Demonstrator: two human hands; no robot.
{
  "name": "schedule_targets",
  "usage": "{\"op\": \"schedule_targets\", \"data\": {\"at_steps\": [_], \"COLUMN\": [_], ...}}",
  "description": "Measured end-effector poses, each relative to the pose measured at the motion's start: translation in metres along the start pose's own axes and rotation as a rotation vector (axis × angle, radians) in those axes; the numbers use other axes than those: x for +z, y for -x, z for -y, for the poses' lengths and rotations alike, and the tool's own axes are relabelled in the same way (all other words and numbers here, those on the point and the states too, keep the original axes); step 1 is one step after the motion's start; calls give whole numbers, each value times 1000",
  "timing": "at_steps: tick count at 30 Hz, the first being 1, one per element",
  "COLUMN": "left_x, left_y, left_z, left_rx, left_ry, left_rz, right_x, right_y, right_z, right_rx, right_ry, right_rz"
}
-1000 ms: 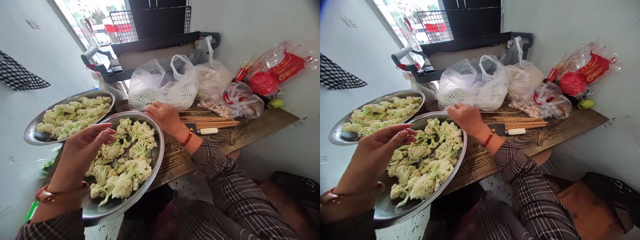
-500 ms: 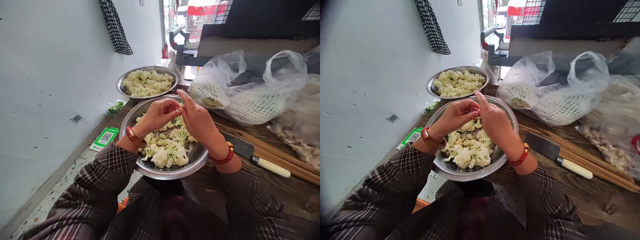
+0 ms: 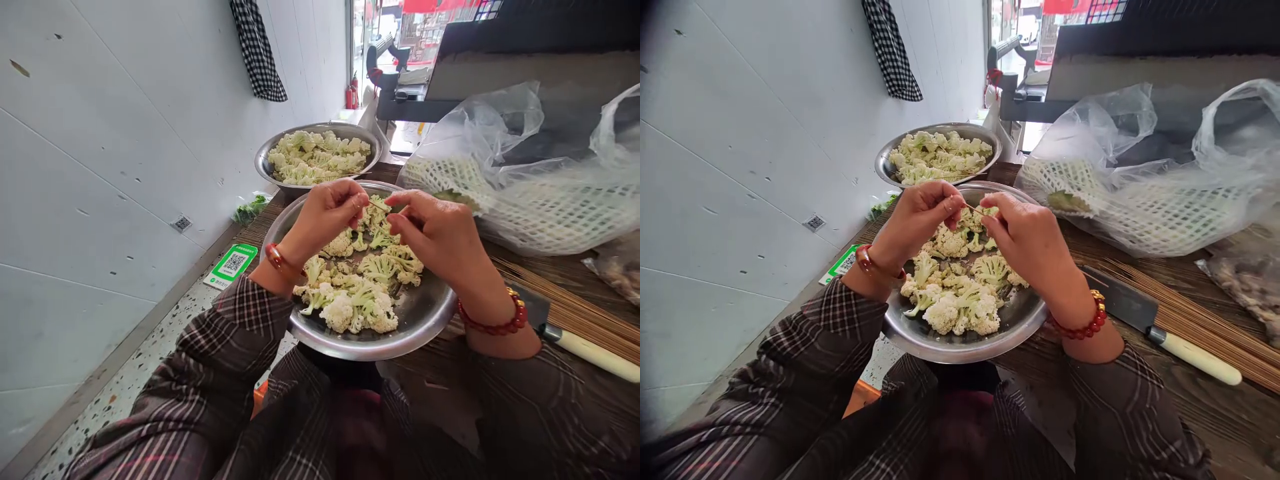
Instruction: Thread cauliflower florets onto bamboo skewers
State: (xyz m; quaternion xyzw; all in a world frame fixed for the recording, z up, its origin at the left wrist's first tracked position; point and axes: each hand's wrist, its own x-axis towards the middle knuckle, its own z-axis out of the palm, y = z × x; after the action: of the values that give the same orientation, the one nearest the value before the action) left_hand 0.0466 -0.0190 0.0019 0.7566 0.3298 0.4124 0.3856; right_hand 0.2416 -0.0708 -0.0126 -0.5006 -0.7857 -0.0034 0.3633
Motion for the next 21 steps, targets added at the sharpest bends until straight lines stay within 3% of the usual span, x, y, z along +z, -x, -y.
{"op": "schedule_targets", "data": {"at_steps": [5,8,13,15,21], "left_x": [-3,-7,-14,-17,-13], "left_y": [-6,-11,-9,-6,-4], "left_z": [12,23,37,41,50], "left_rx": [21,32,8,-7,62], "left_ry": [-99,-391,-982,-1158,-1375], "left_rz": [6,41,443,554,621], "right_x": [-3,4,12,14,13], "right_y": [3,14,36,40,42], "right_z": [-1,-4,-7,-7,-7], "right_rx": [26,70,148,177,207], "right_ry": [97,195,295,296,262], "right_rz": [28,112,274,318,304]}}
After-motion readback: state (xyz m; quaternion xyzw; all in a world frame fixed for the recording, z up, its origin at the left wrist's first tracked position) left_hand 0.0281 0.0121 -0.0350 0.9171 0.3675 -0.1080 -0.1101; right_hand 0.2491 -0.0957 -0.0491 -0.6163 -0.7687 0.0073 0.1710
